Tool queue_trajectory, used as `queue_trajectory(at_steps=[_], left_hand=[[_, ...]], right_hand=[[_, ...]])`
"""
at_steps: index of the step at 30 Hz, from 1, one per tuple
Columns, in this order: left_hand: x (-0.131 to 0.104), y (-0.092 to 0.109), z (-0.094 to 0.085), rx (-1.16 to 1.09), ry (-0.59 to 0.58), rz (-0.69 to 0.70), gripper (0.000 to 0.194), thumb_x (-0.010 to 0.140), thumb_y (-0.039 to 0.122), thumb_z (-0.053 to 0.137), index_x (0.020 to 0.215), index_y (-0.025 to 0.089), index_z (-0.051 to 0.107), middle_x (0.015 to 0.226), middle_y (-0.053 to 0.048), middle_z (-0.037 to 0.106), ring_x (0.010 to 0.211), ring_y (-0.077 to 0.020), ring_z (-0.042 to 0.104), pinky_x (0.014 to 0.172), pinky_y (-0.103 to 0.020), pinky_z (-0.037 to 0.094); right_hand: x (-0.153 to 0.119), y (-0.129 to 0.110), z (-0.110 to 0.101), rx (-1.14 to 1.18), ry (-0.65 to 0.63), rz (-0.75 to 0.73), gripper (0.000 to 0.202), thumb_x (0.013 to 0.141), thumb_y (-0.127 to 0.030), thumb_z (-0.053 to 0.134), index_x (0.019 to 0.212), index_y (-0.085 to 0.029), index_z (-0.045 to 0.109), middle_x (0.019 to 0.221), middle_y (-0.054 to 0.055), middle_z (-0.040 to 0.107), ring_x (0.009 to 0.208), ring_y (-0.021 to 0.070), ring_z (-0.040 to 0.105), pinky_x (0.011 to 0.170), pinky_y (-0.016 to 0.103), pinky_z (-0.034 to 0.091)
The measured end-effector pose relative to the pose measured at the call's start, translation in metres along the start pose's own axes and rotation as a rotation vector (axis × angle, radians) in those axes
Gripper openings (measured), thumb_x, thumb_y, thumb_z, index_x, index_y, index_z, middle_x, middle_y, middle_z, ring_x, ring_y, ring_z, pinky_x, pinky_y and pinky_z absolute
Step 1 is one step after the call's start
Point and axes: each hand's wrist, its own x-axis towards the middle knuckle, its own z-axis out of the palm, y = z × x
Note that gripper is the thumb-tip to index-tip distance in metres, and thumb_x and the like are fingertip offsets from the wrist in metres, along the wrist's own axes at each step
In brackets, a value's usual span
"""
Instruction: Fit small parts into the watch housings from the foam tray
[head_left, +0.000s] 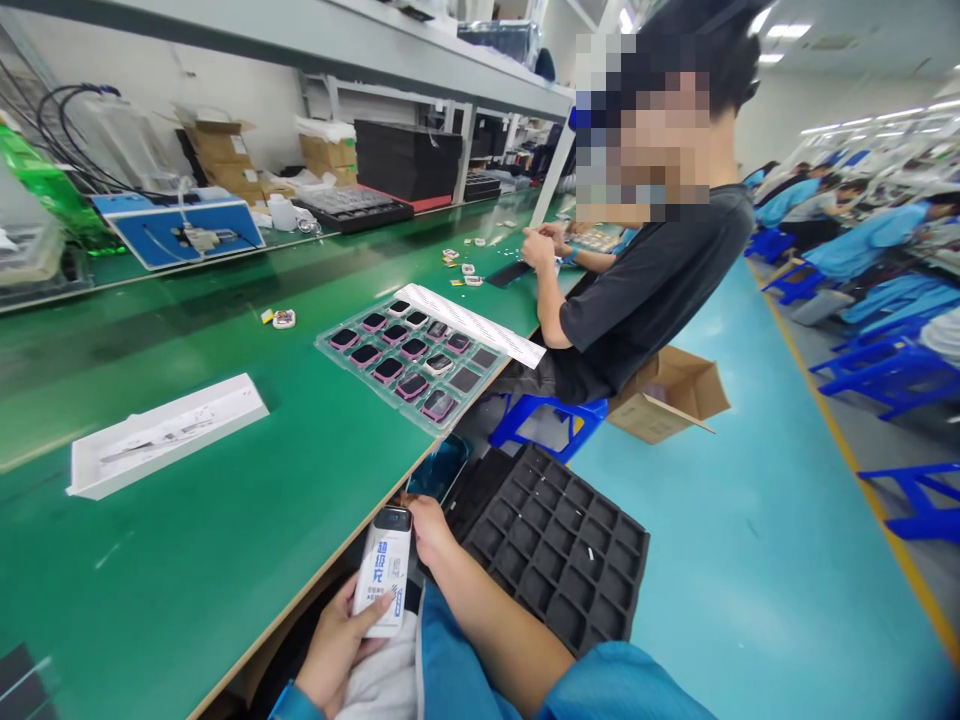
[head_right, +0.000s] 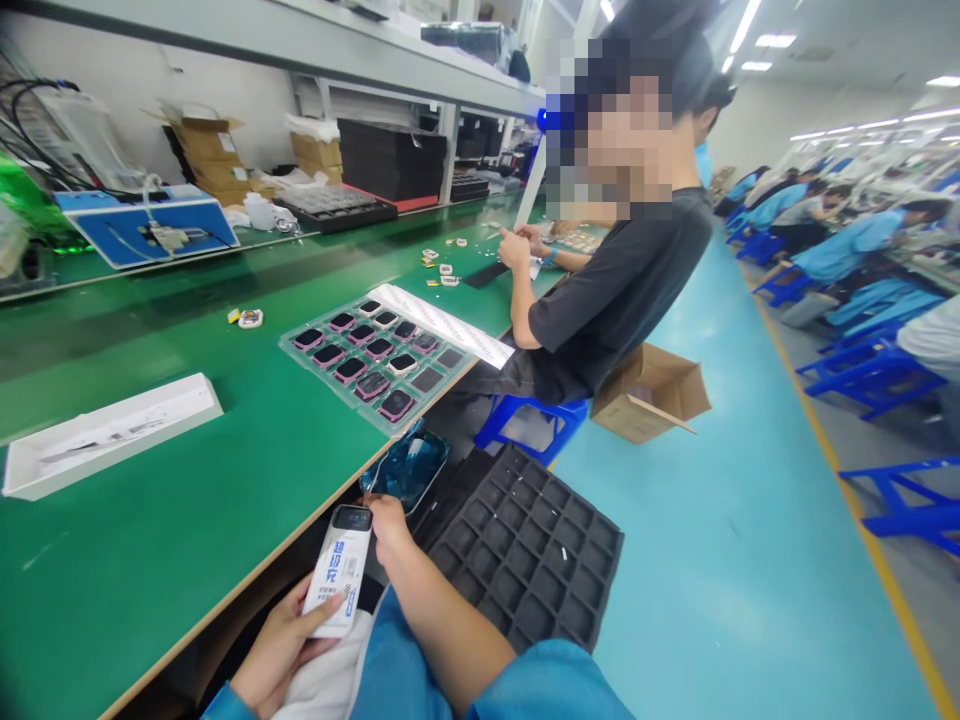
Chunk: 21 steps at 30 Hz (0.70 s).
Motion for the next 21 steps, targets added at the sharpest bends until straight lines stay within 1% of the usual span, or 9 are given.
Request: queue_trajectory(at_steps=[2,5,7,8,10,12,15,18,21], left_hand=[[-0.002,-0.002,-0.002,0.015,0.0,0.008,0.075,0.053,0.026,0.083,0.119,0.016,0.05,0.101,-0.012,0.067,0.084,-0.0253,0.065,0.065,-0.033,0.054],[-0.008,-0.01,-0.007,0.033,-0.119,0.064,0.071,0.045,0.027,0.086,0.108,0.011,0.058,0.097,-0.015,0.068,0.087,-0.0294,0.064,0.071,-0.035,0.053],[-0.013,-0.014,-0.009,0.02,-0.208,0.109,0.069,0.042,0.027,0.087,0.104,0.01,0.062,0.096,-0.016,0.068,0.091,-0.0315,0.063,0.077,-0.035,0.052],[-0.015,-0.014,-0.01,0.006,-0.213,0.116,0.07,0.043,0.027,0.087,0.105,0.01,0.062,0.098,-0.016,0.068,0.092,-0.0319,0.063,0.077,-0.035,0.052],[-0.016,-0.012,-0.011,-0.033,-0.164,0.073,0.074,0.048,0.029,0.085,0.115,0.013,0.056,0.103,-0.015,0.066,0.093,-0.0315,0.062,0.074,-0.036,0.053],[-0.015,-0.006,-0.011,-0.082,-0.068,-0.002,0.073,0.057,0.027,0.081,0.121,0.016,0.05,0.108,-0.014,0.064,0.096,-0.0299,0.062,0.073,-0.036,0.054],[-0.006,0.005,-0.012,-0.15,0.048,-0.078,0.057,0.069,0.021,0.073,0.121,0.014,0.048,0.114,-0.015,0.061,0.107,-0.0284,0.057,0.079,-0.036,0.054],[0.008,0.017,-0.011,-0.148,0.061,-0.079,0.047,0.075,0.018,0.066,0.119,0.012,0.05,0.118,-0.016,0.058,0.112,-0.0285,0.053,0.084,-0.037,0.052],[0.025,0.029,-0.011,-0.035,0.048,0.013,0.049,0.074,0.017,0.066,0.121,0.019,0.049,0.122,-0.012,0.056,0.115,-0.0284,0.051,0.086,-0.04,0.051]], right_hand=[[0.008,-0.006,-0.002,-0.019,0.025,0.019,0.025,0.081,-0.033,0.062,0.071,-0.01,0.058,0.062,0.001,0.058,0.055,0.0102,0.053,0.058,0.024,0.044],[0.031,-0.037,-0.016,-0.034,0.098,0.023,0.028,0.091,-0.037,0.049,0.083,-0.011,0.057,0.076,0.001,0.058,0.063,0.0097,0.054,0.063,0.025,0.047],[0.046,-0.064,-0.031,-0.039,0.111,0.04,0.028,0.092,-0.037,0.047,0.089,-0.012,0.057,0.082,0.003,0.059,0.068,0.0106,0.055,0.066,0.026,0.047],[0.051,-0.075,-0.038,-0.043,0.091,0.059,0.027,0.091,-0.037,0.049,0.09,-0.011,0.057,0.083,0.003,0.059,0.069,0.0112,0.056,0.067,0.027,0.047],[0.051,-0.086,-0.049,-0.044,0.005,0.114,0.023,0.087,-0.033,0.054,0.088,-0.011,0.058,0.084,0.004,0.061,0.071,0.012,0.057,0.069,0.027,0.046],[0.039,-0.082,-0.056,-0.029,-0.11,0.175,0.017,0.081,-0.029,0.06,0.084,-0.012,0.06,0.087,0.005,0.063,0.075,0.0127,0.059,0.072,0.027,0.045],[0.011,-0.054,-0.058,0.009,-0.262,0.248,0.021,0.07,-0.029,0.068,0.082,-0.014,0.062,0.096,0.006,0.063,0.082,0.0141,0.059,0.077,0.029,0.044],[-0.006,-0.024,-0.051,0.035,-0.364,0.291,0.029,0.06,-0.029,0.075,0.083,-0.016,0.063,0.1,0.005,0.062,0.085,0.0148,0.058,0.08,0.033,0.043],[-0.004,-0.004,-0.036,0.039,-0.441,0.374,0.028,0.056,-0.025,0.077,0.079,-0.015,0.064,0.09,0.005,0.063,0.077,0.0156,0.058,0.076,0.036,0.044]])
